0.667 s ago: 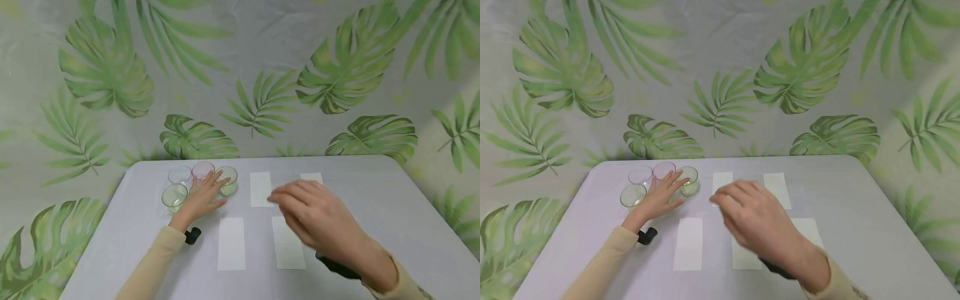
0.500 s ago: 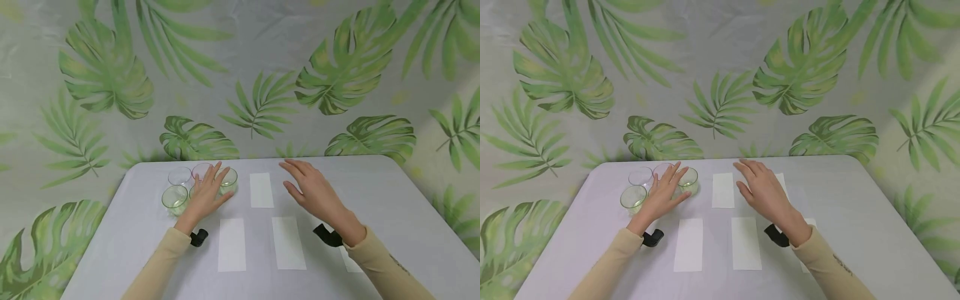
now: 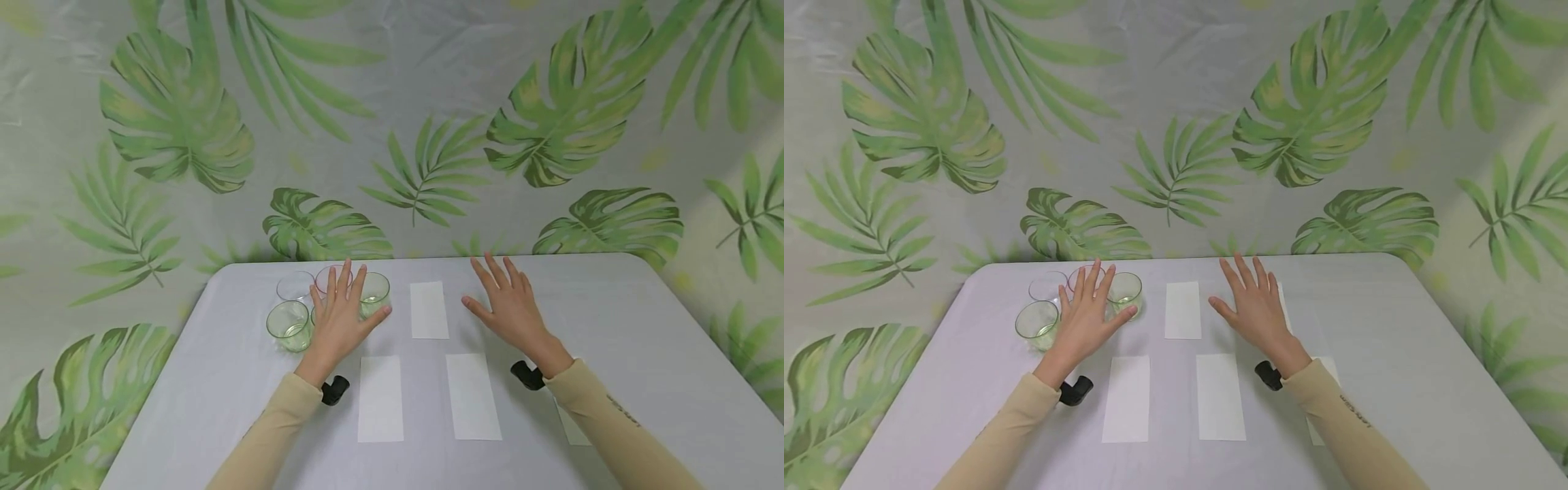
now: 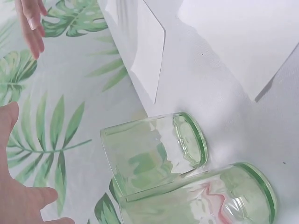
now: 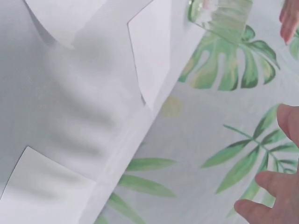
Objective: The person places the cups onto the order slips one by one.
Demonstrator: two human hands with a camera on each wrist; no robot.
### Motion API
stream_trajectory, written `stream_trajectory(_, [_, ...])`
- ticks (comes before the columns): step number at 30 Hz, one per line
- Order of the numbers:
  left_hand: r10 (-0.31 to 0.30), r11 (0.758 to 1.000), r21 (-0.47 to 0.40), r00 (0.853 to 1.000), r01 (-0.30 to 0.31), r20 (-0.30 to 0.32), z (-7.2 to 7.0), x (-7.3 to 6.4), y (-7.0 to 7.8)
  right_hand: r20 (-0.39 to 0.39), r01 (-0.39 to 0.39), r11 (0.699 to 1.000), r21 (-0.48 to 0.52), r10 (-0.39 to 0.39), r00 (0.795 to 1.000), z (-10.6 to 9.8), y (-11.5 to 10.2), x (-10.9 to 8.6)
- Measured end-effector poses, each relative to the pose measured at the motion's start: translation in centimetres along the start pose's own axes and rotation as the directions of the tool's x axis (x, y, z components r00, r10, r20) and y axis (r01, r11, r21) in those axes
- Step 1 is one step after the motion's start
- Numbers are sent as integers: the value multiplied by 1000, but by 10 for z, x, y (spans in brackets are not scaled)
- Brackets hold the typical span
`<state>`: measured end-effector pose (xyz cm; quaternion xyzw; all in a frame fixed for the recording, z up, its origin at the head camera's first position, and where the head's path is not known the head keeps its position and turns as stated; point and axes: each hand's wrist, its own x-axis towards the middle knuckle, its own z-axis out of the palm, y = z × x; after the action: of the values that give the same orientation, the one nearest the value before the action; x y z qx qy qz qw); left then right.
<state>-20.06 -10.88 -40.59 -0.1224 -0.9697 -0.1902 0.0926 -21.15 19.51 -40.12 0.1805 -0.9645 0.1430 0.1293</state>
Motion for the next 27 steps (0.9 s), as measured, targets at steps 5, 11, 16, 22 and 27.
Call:
stream_trajectory(5, [2,1000,11,1000,-2,-17,1,-1,0,2,-7,1000,-2,7,1000,4,0,0])
stream_trajectory(11, [13,1000,9,999,-13,-43,3,-2,-1,3,-23,1000,-13,23,1000,5,0,-1])
stream_trajectory(16, [16,1000,20,999,-15,-45,6,-4,-1,-1,-29,999,-29,29,1000,5,0,-2])
stream_trajectory(22, [14,999,36,999,-12,-46,9,-5,0,15,-36,999,-39,37,999,8,1,-2])
stream_trajectory(27, [9,999,31,999,-7,-52,9,-6,2,23,-39,998,-46,40,999,10,3,-3])
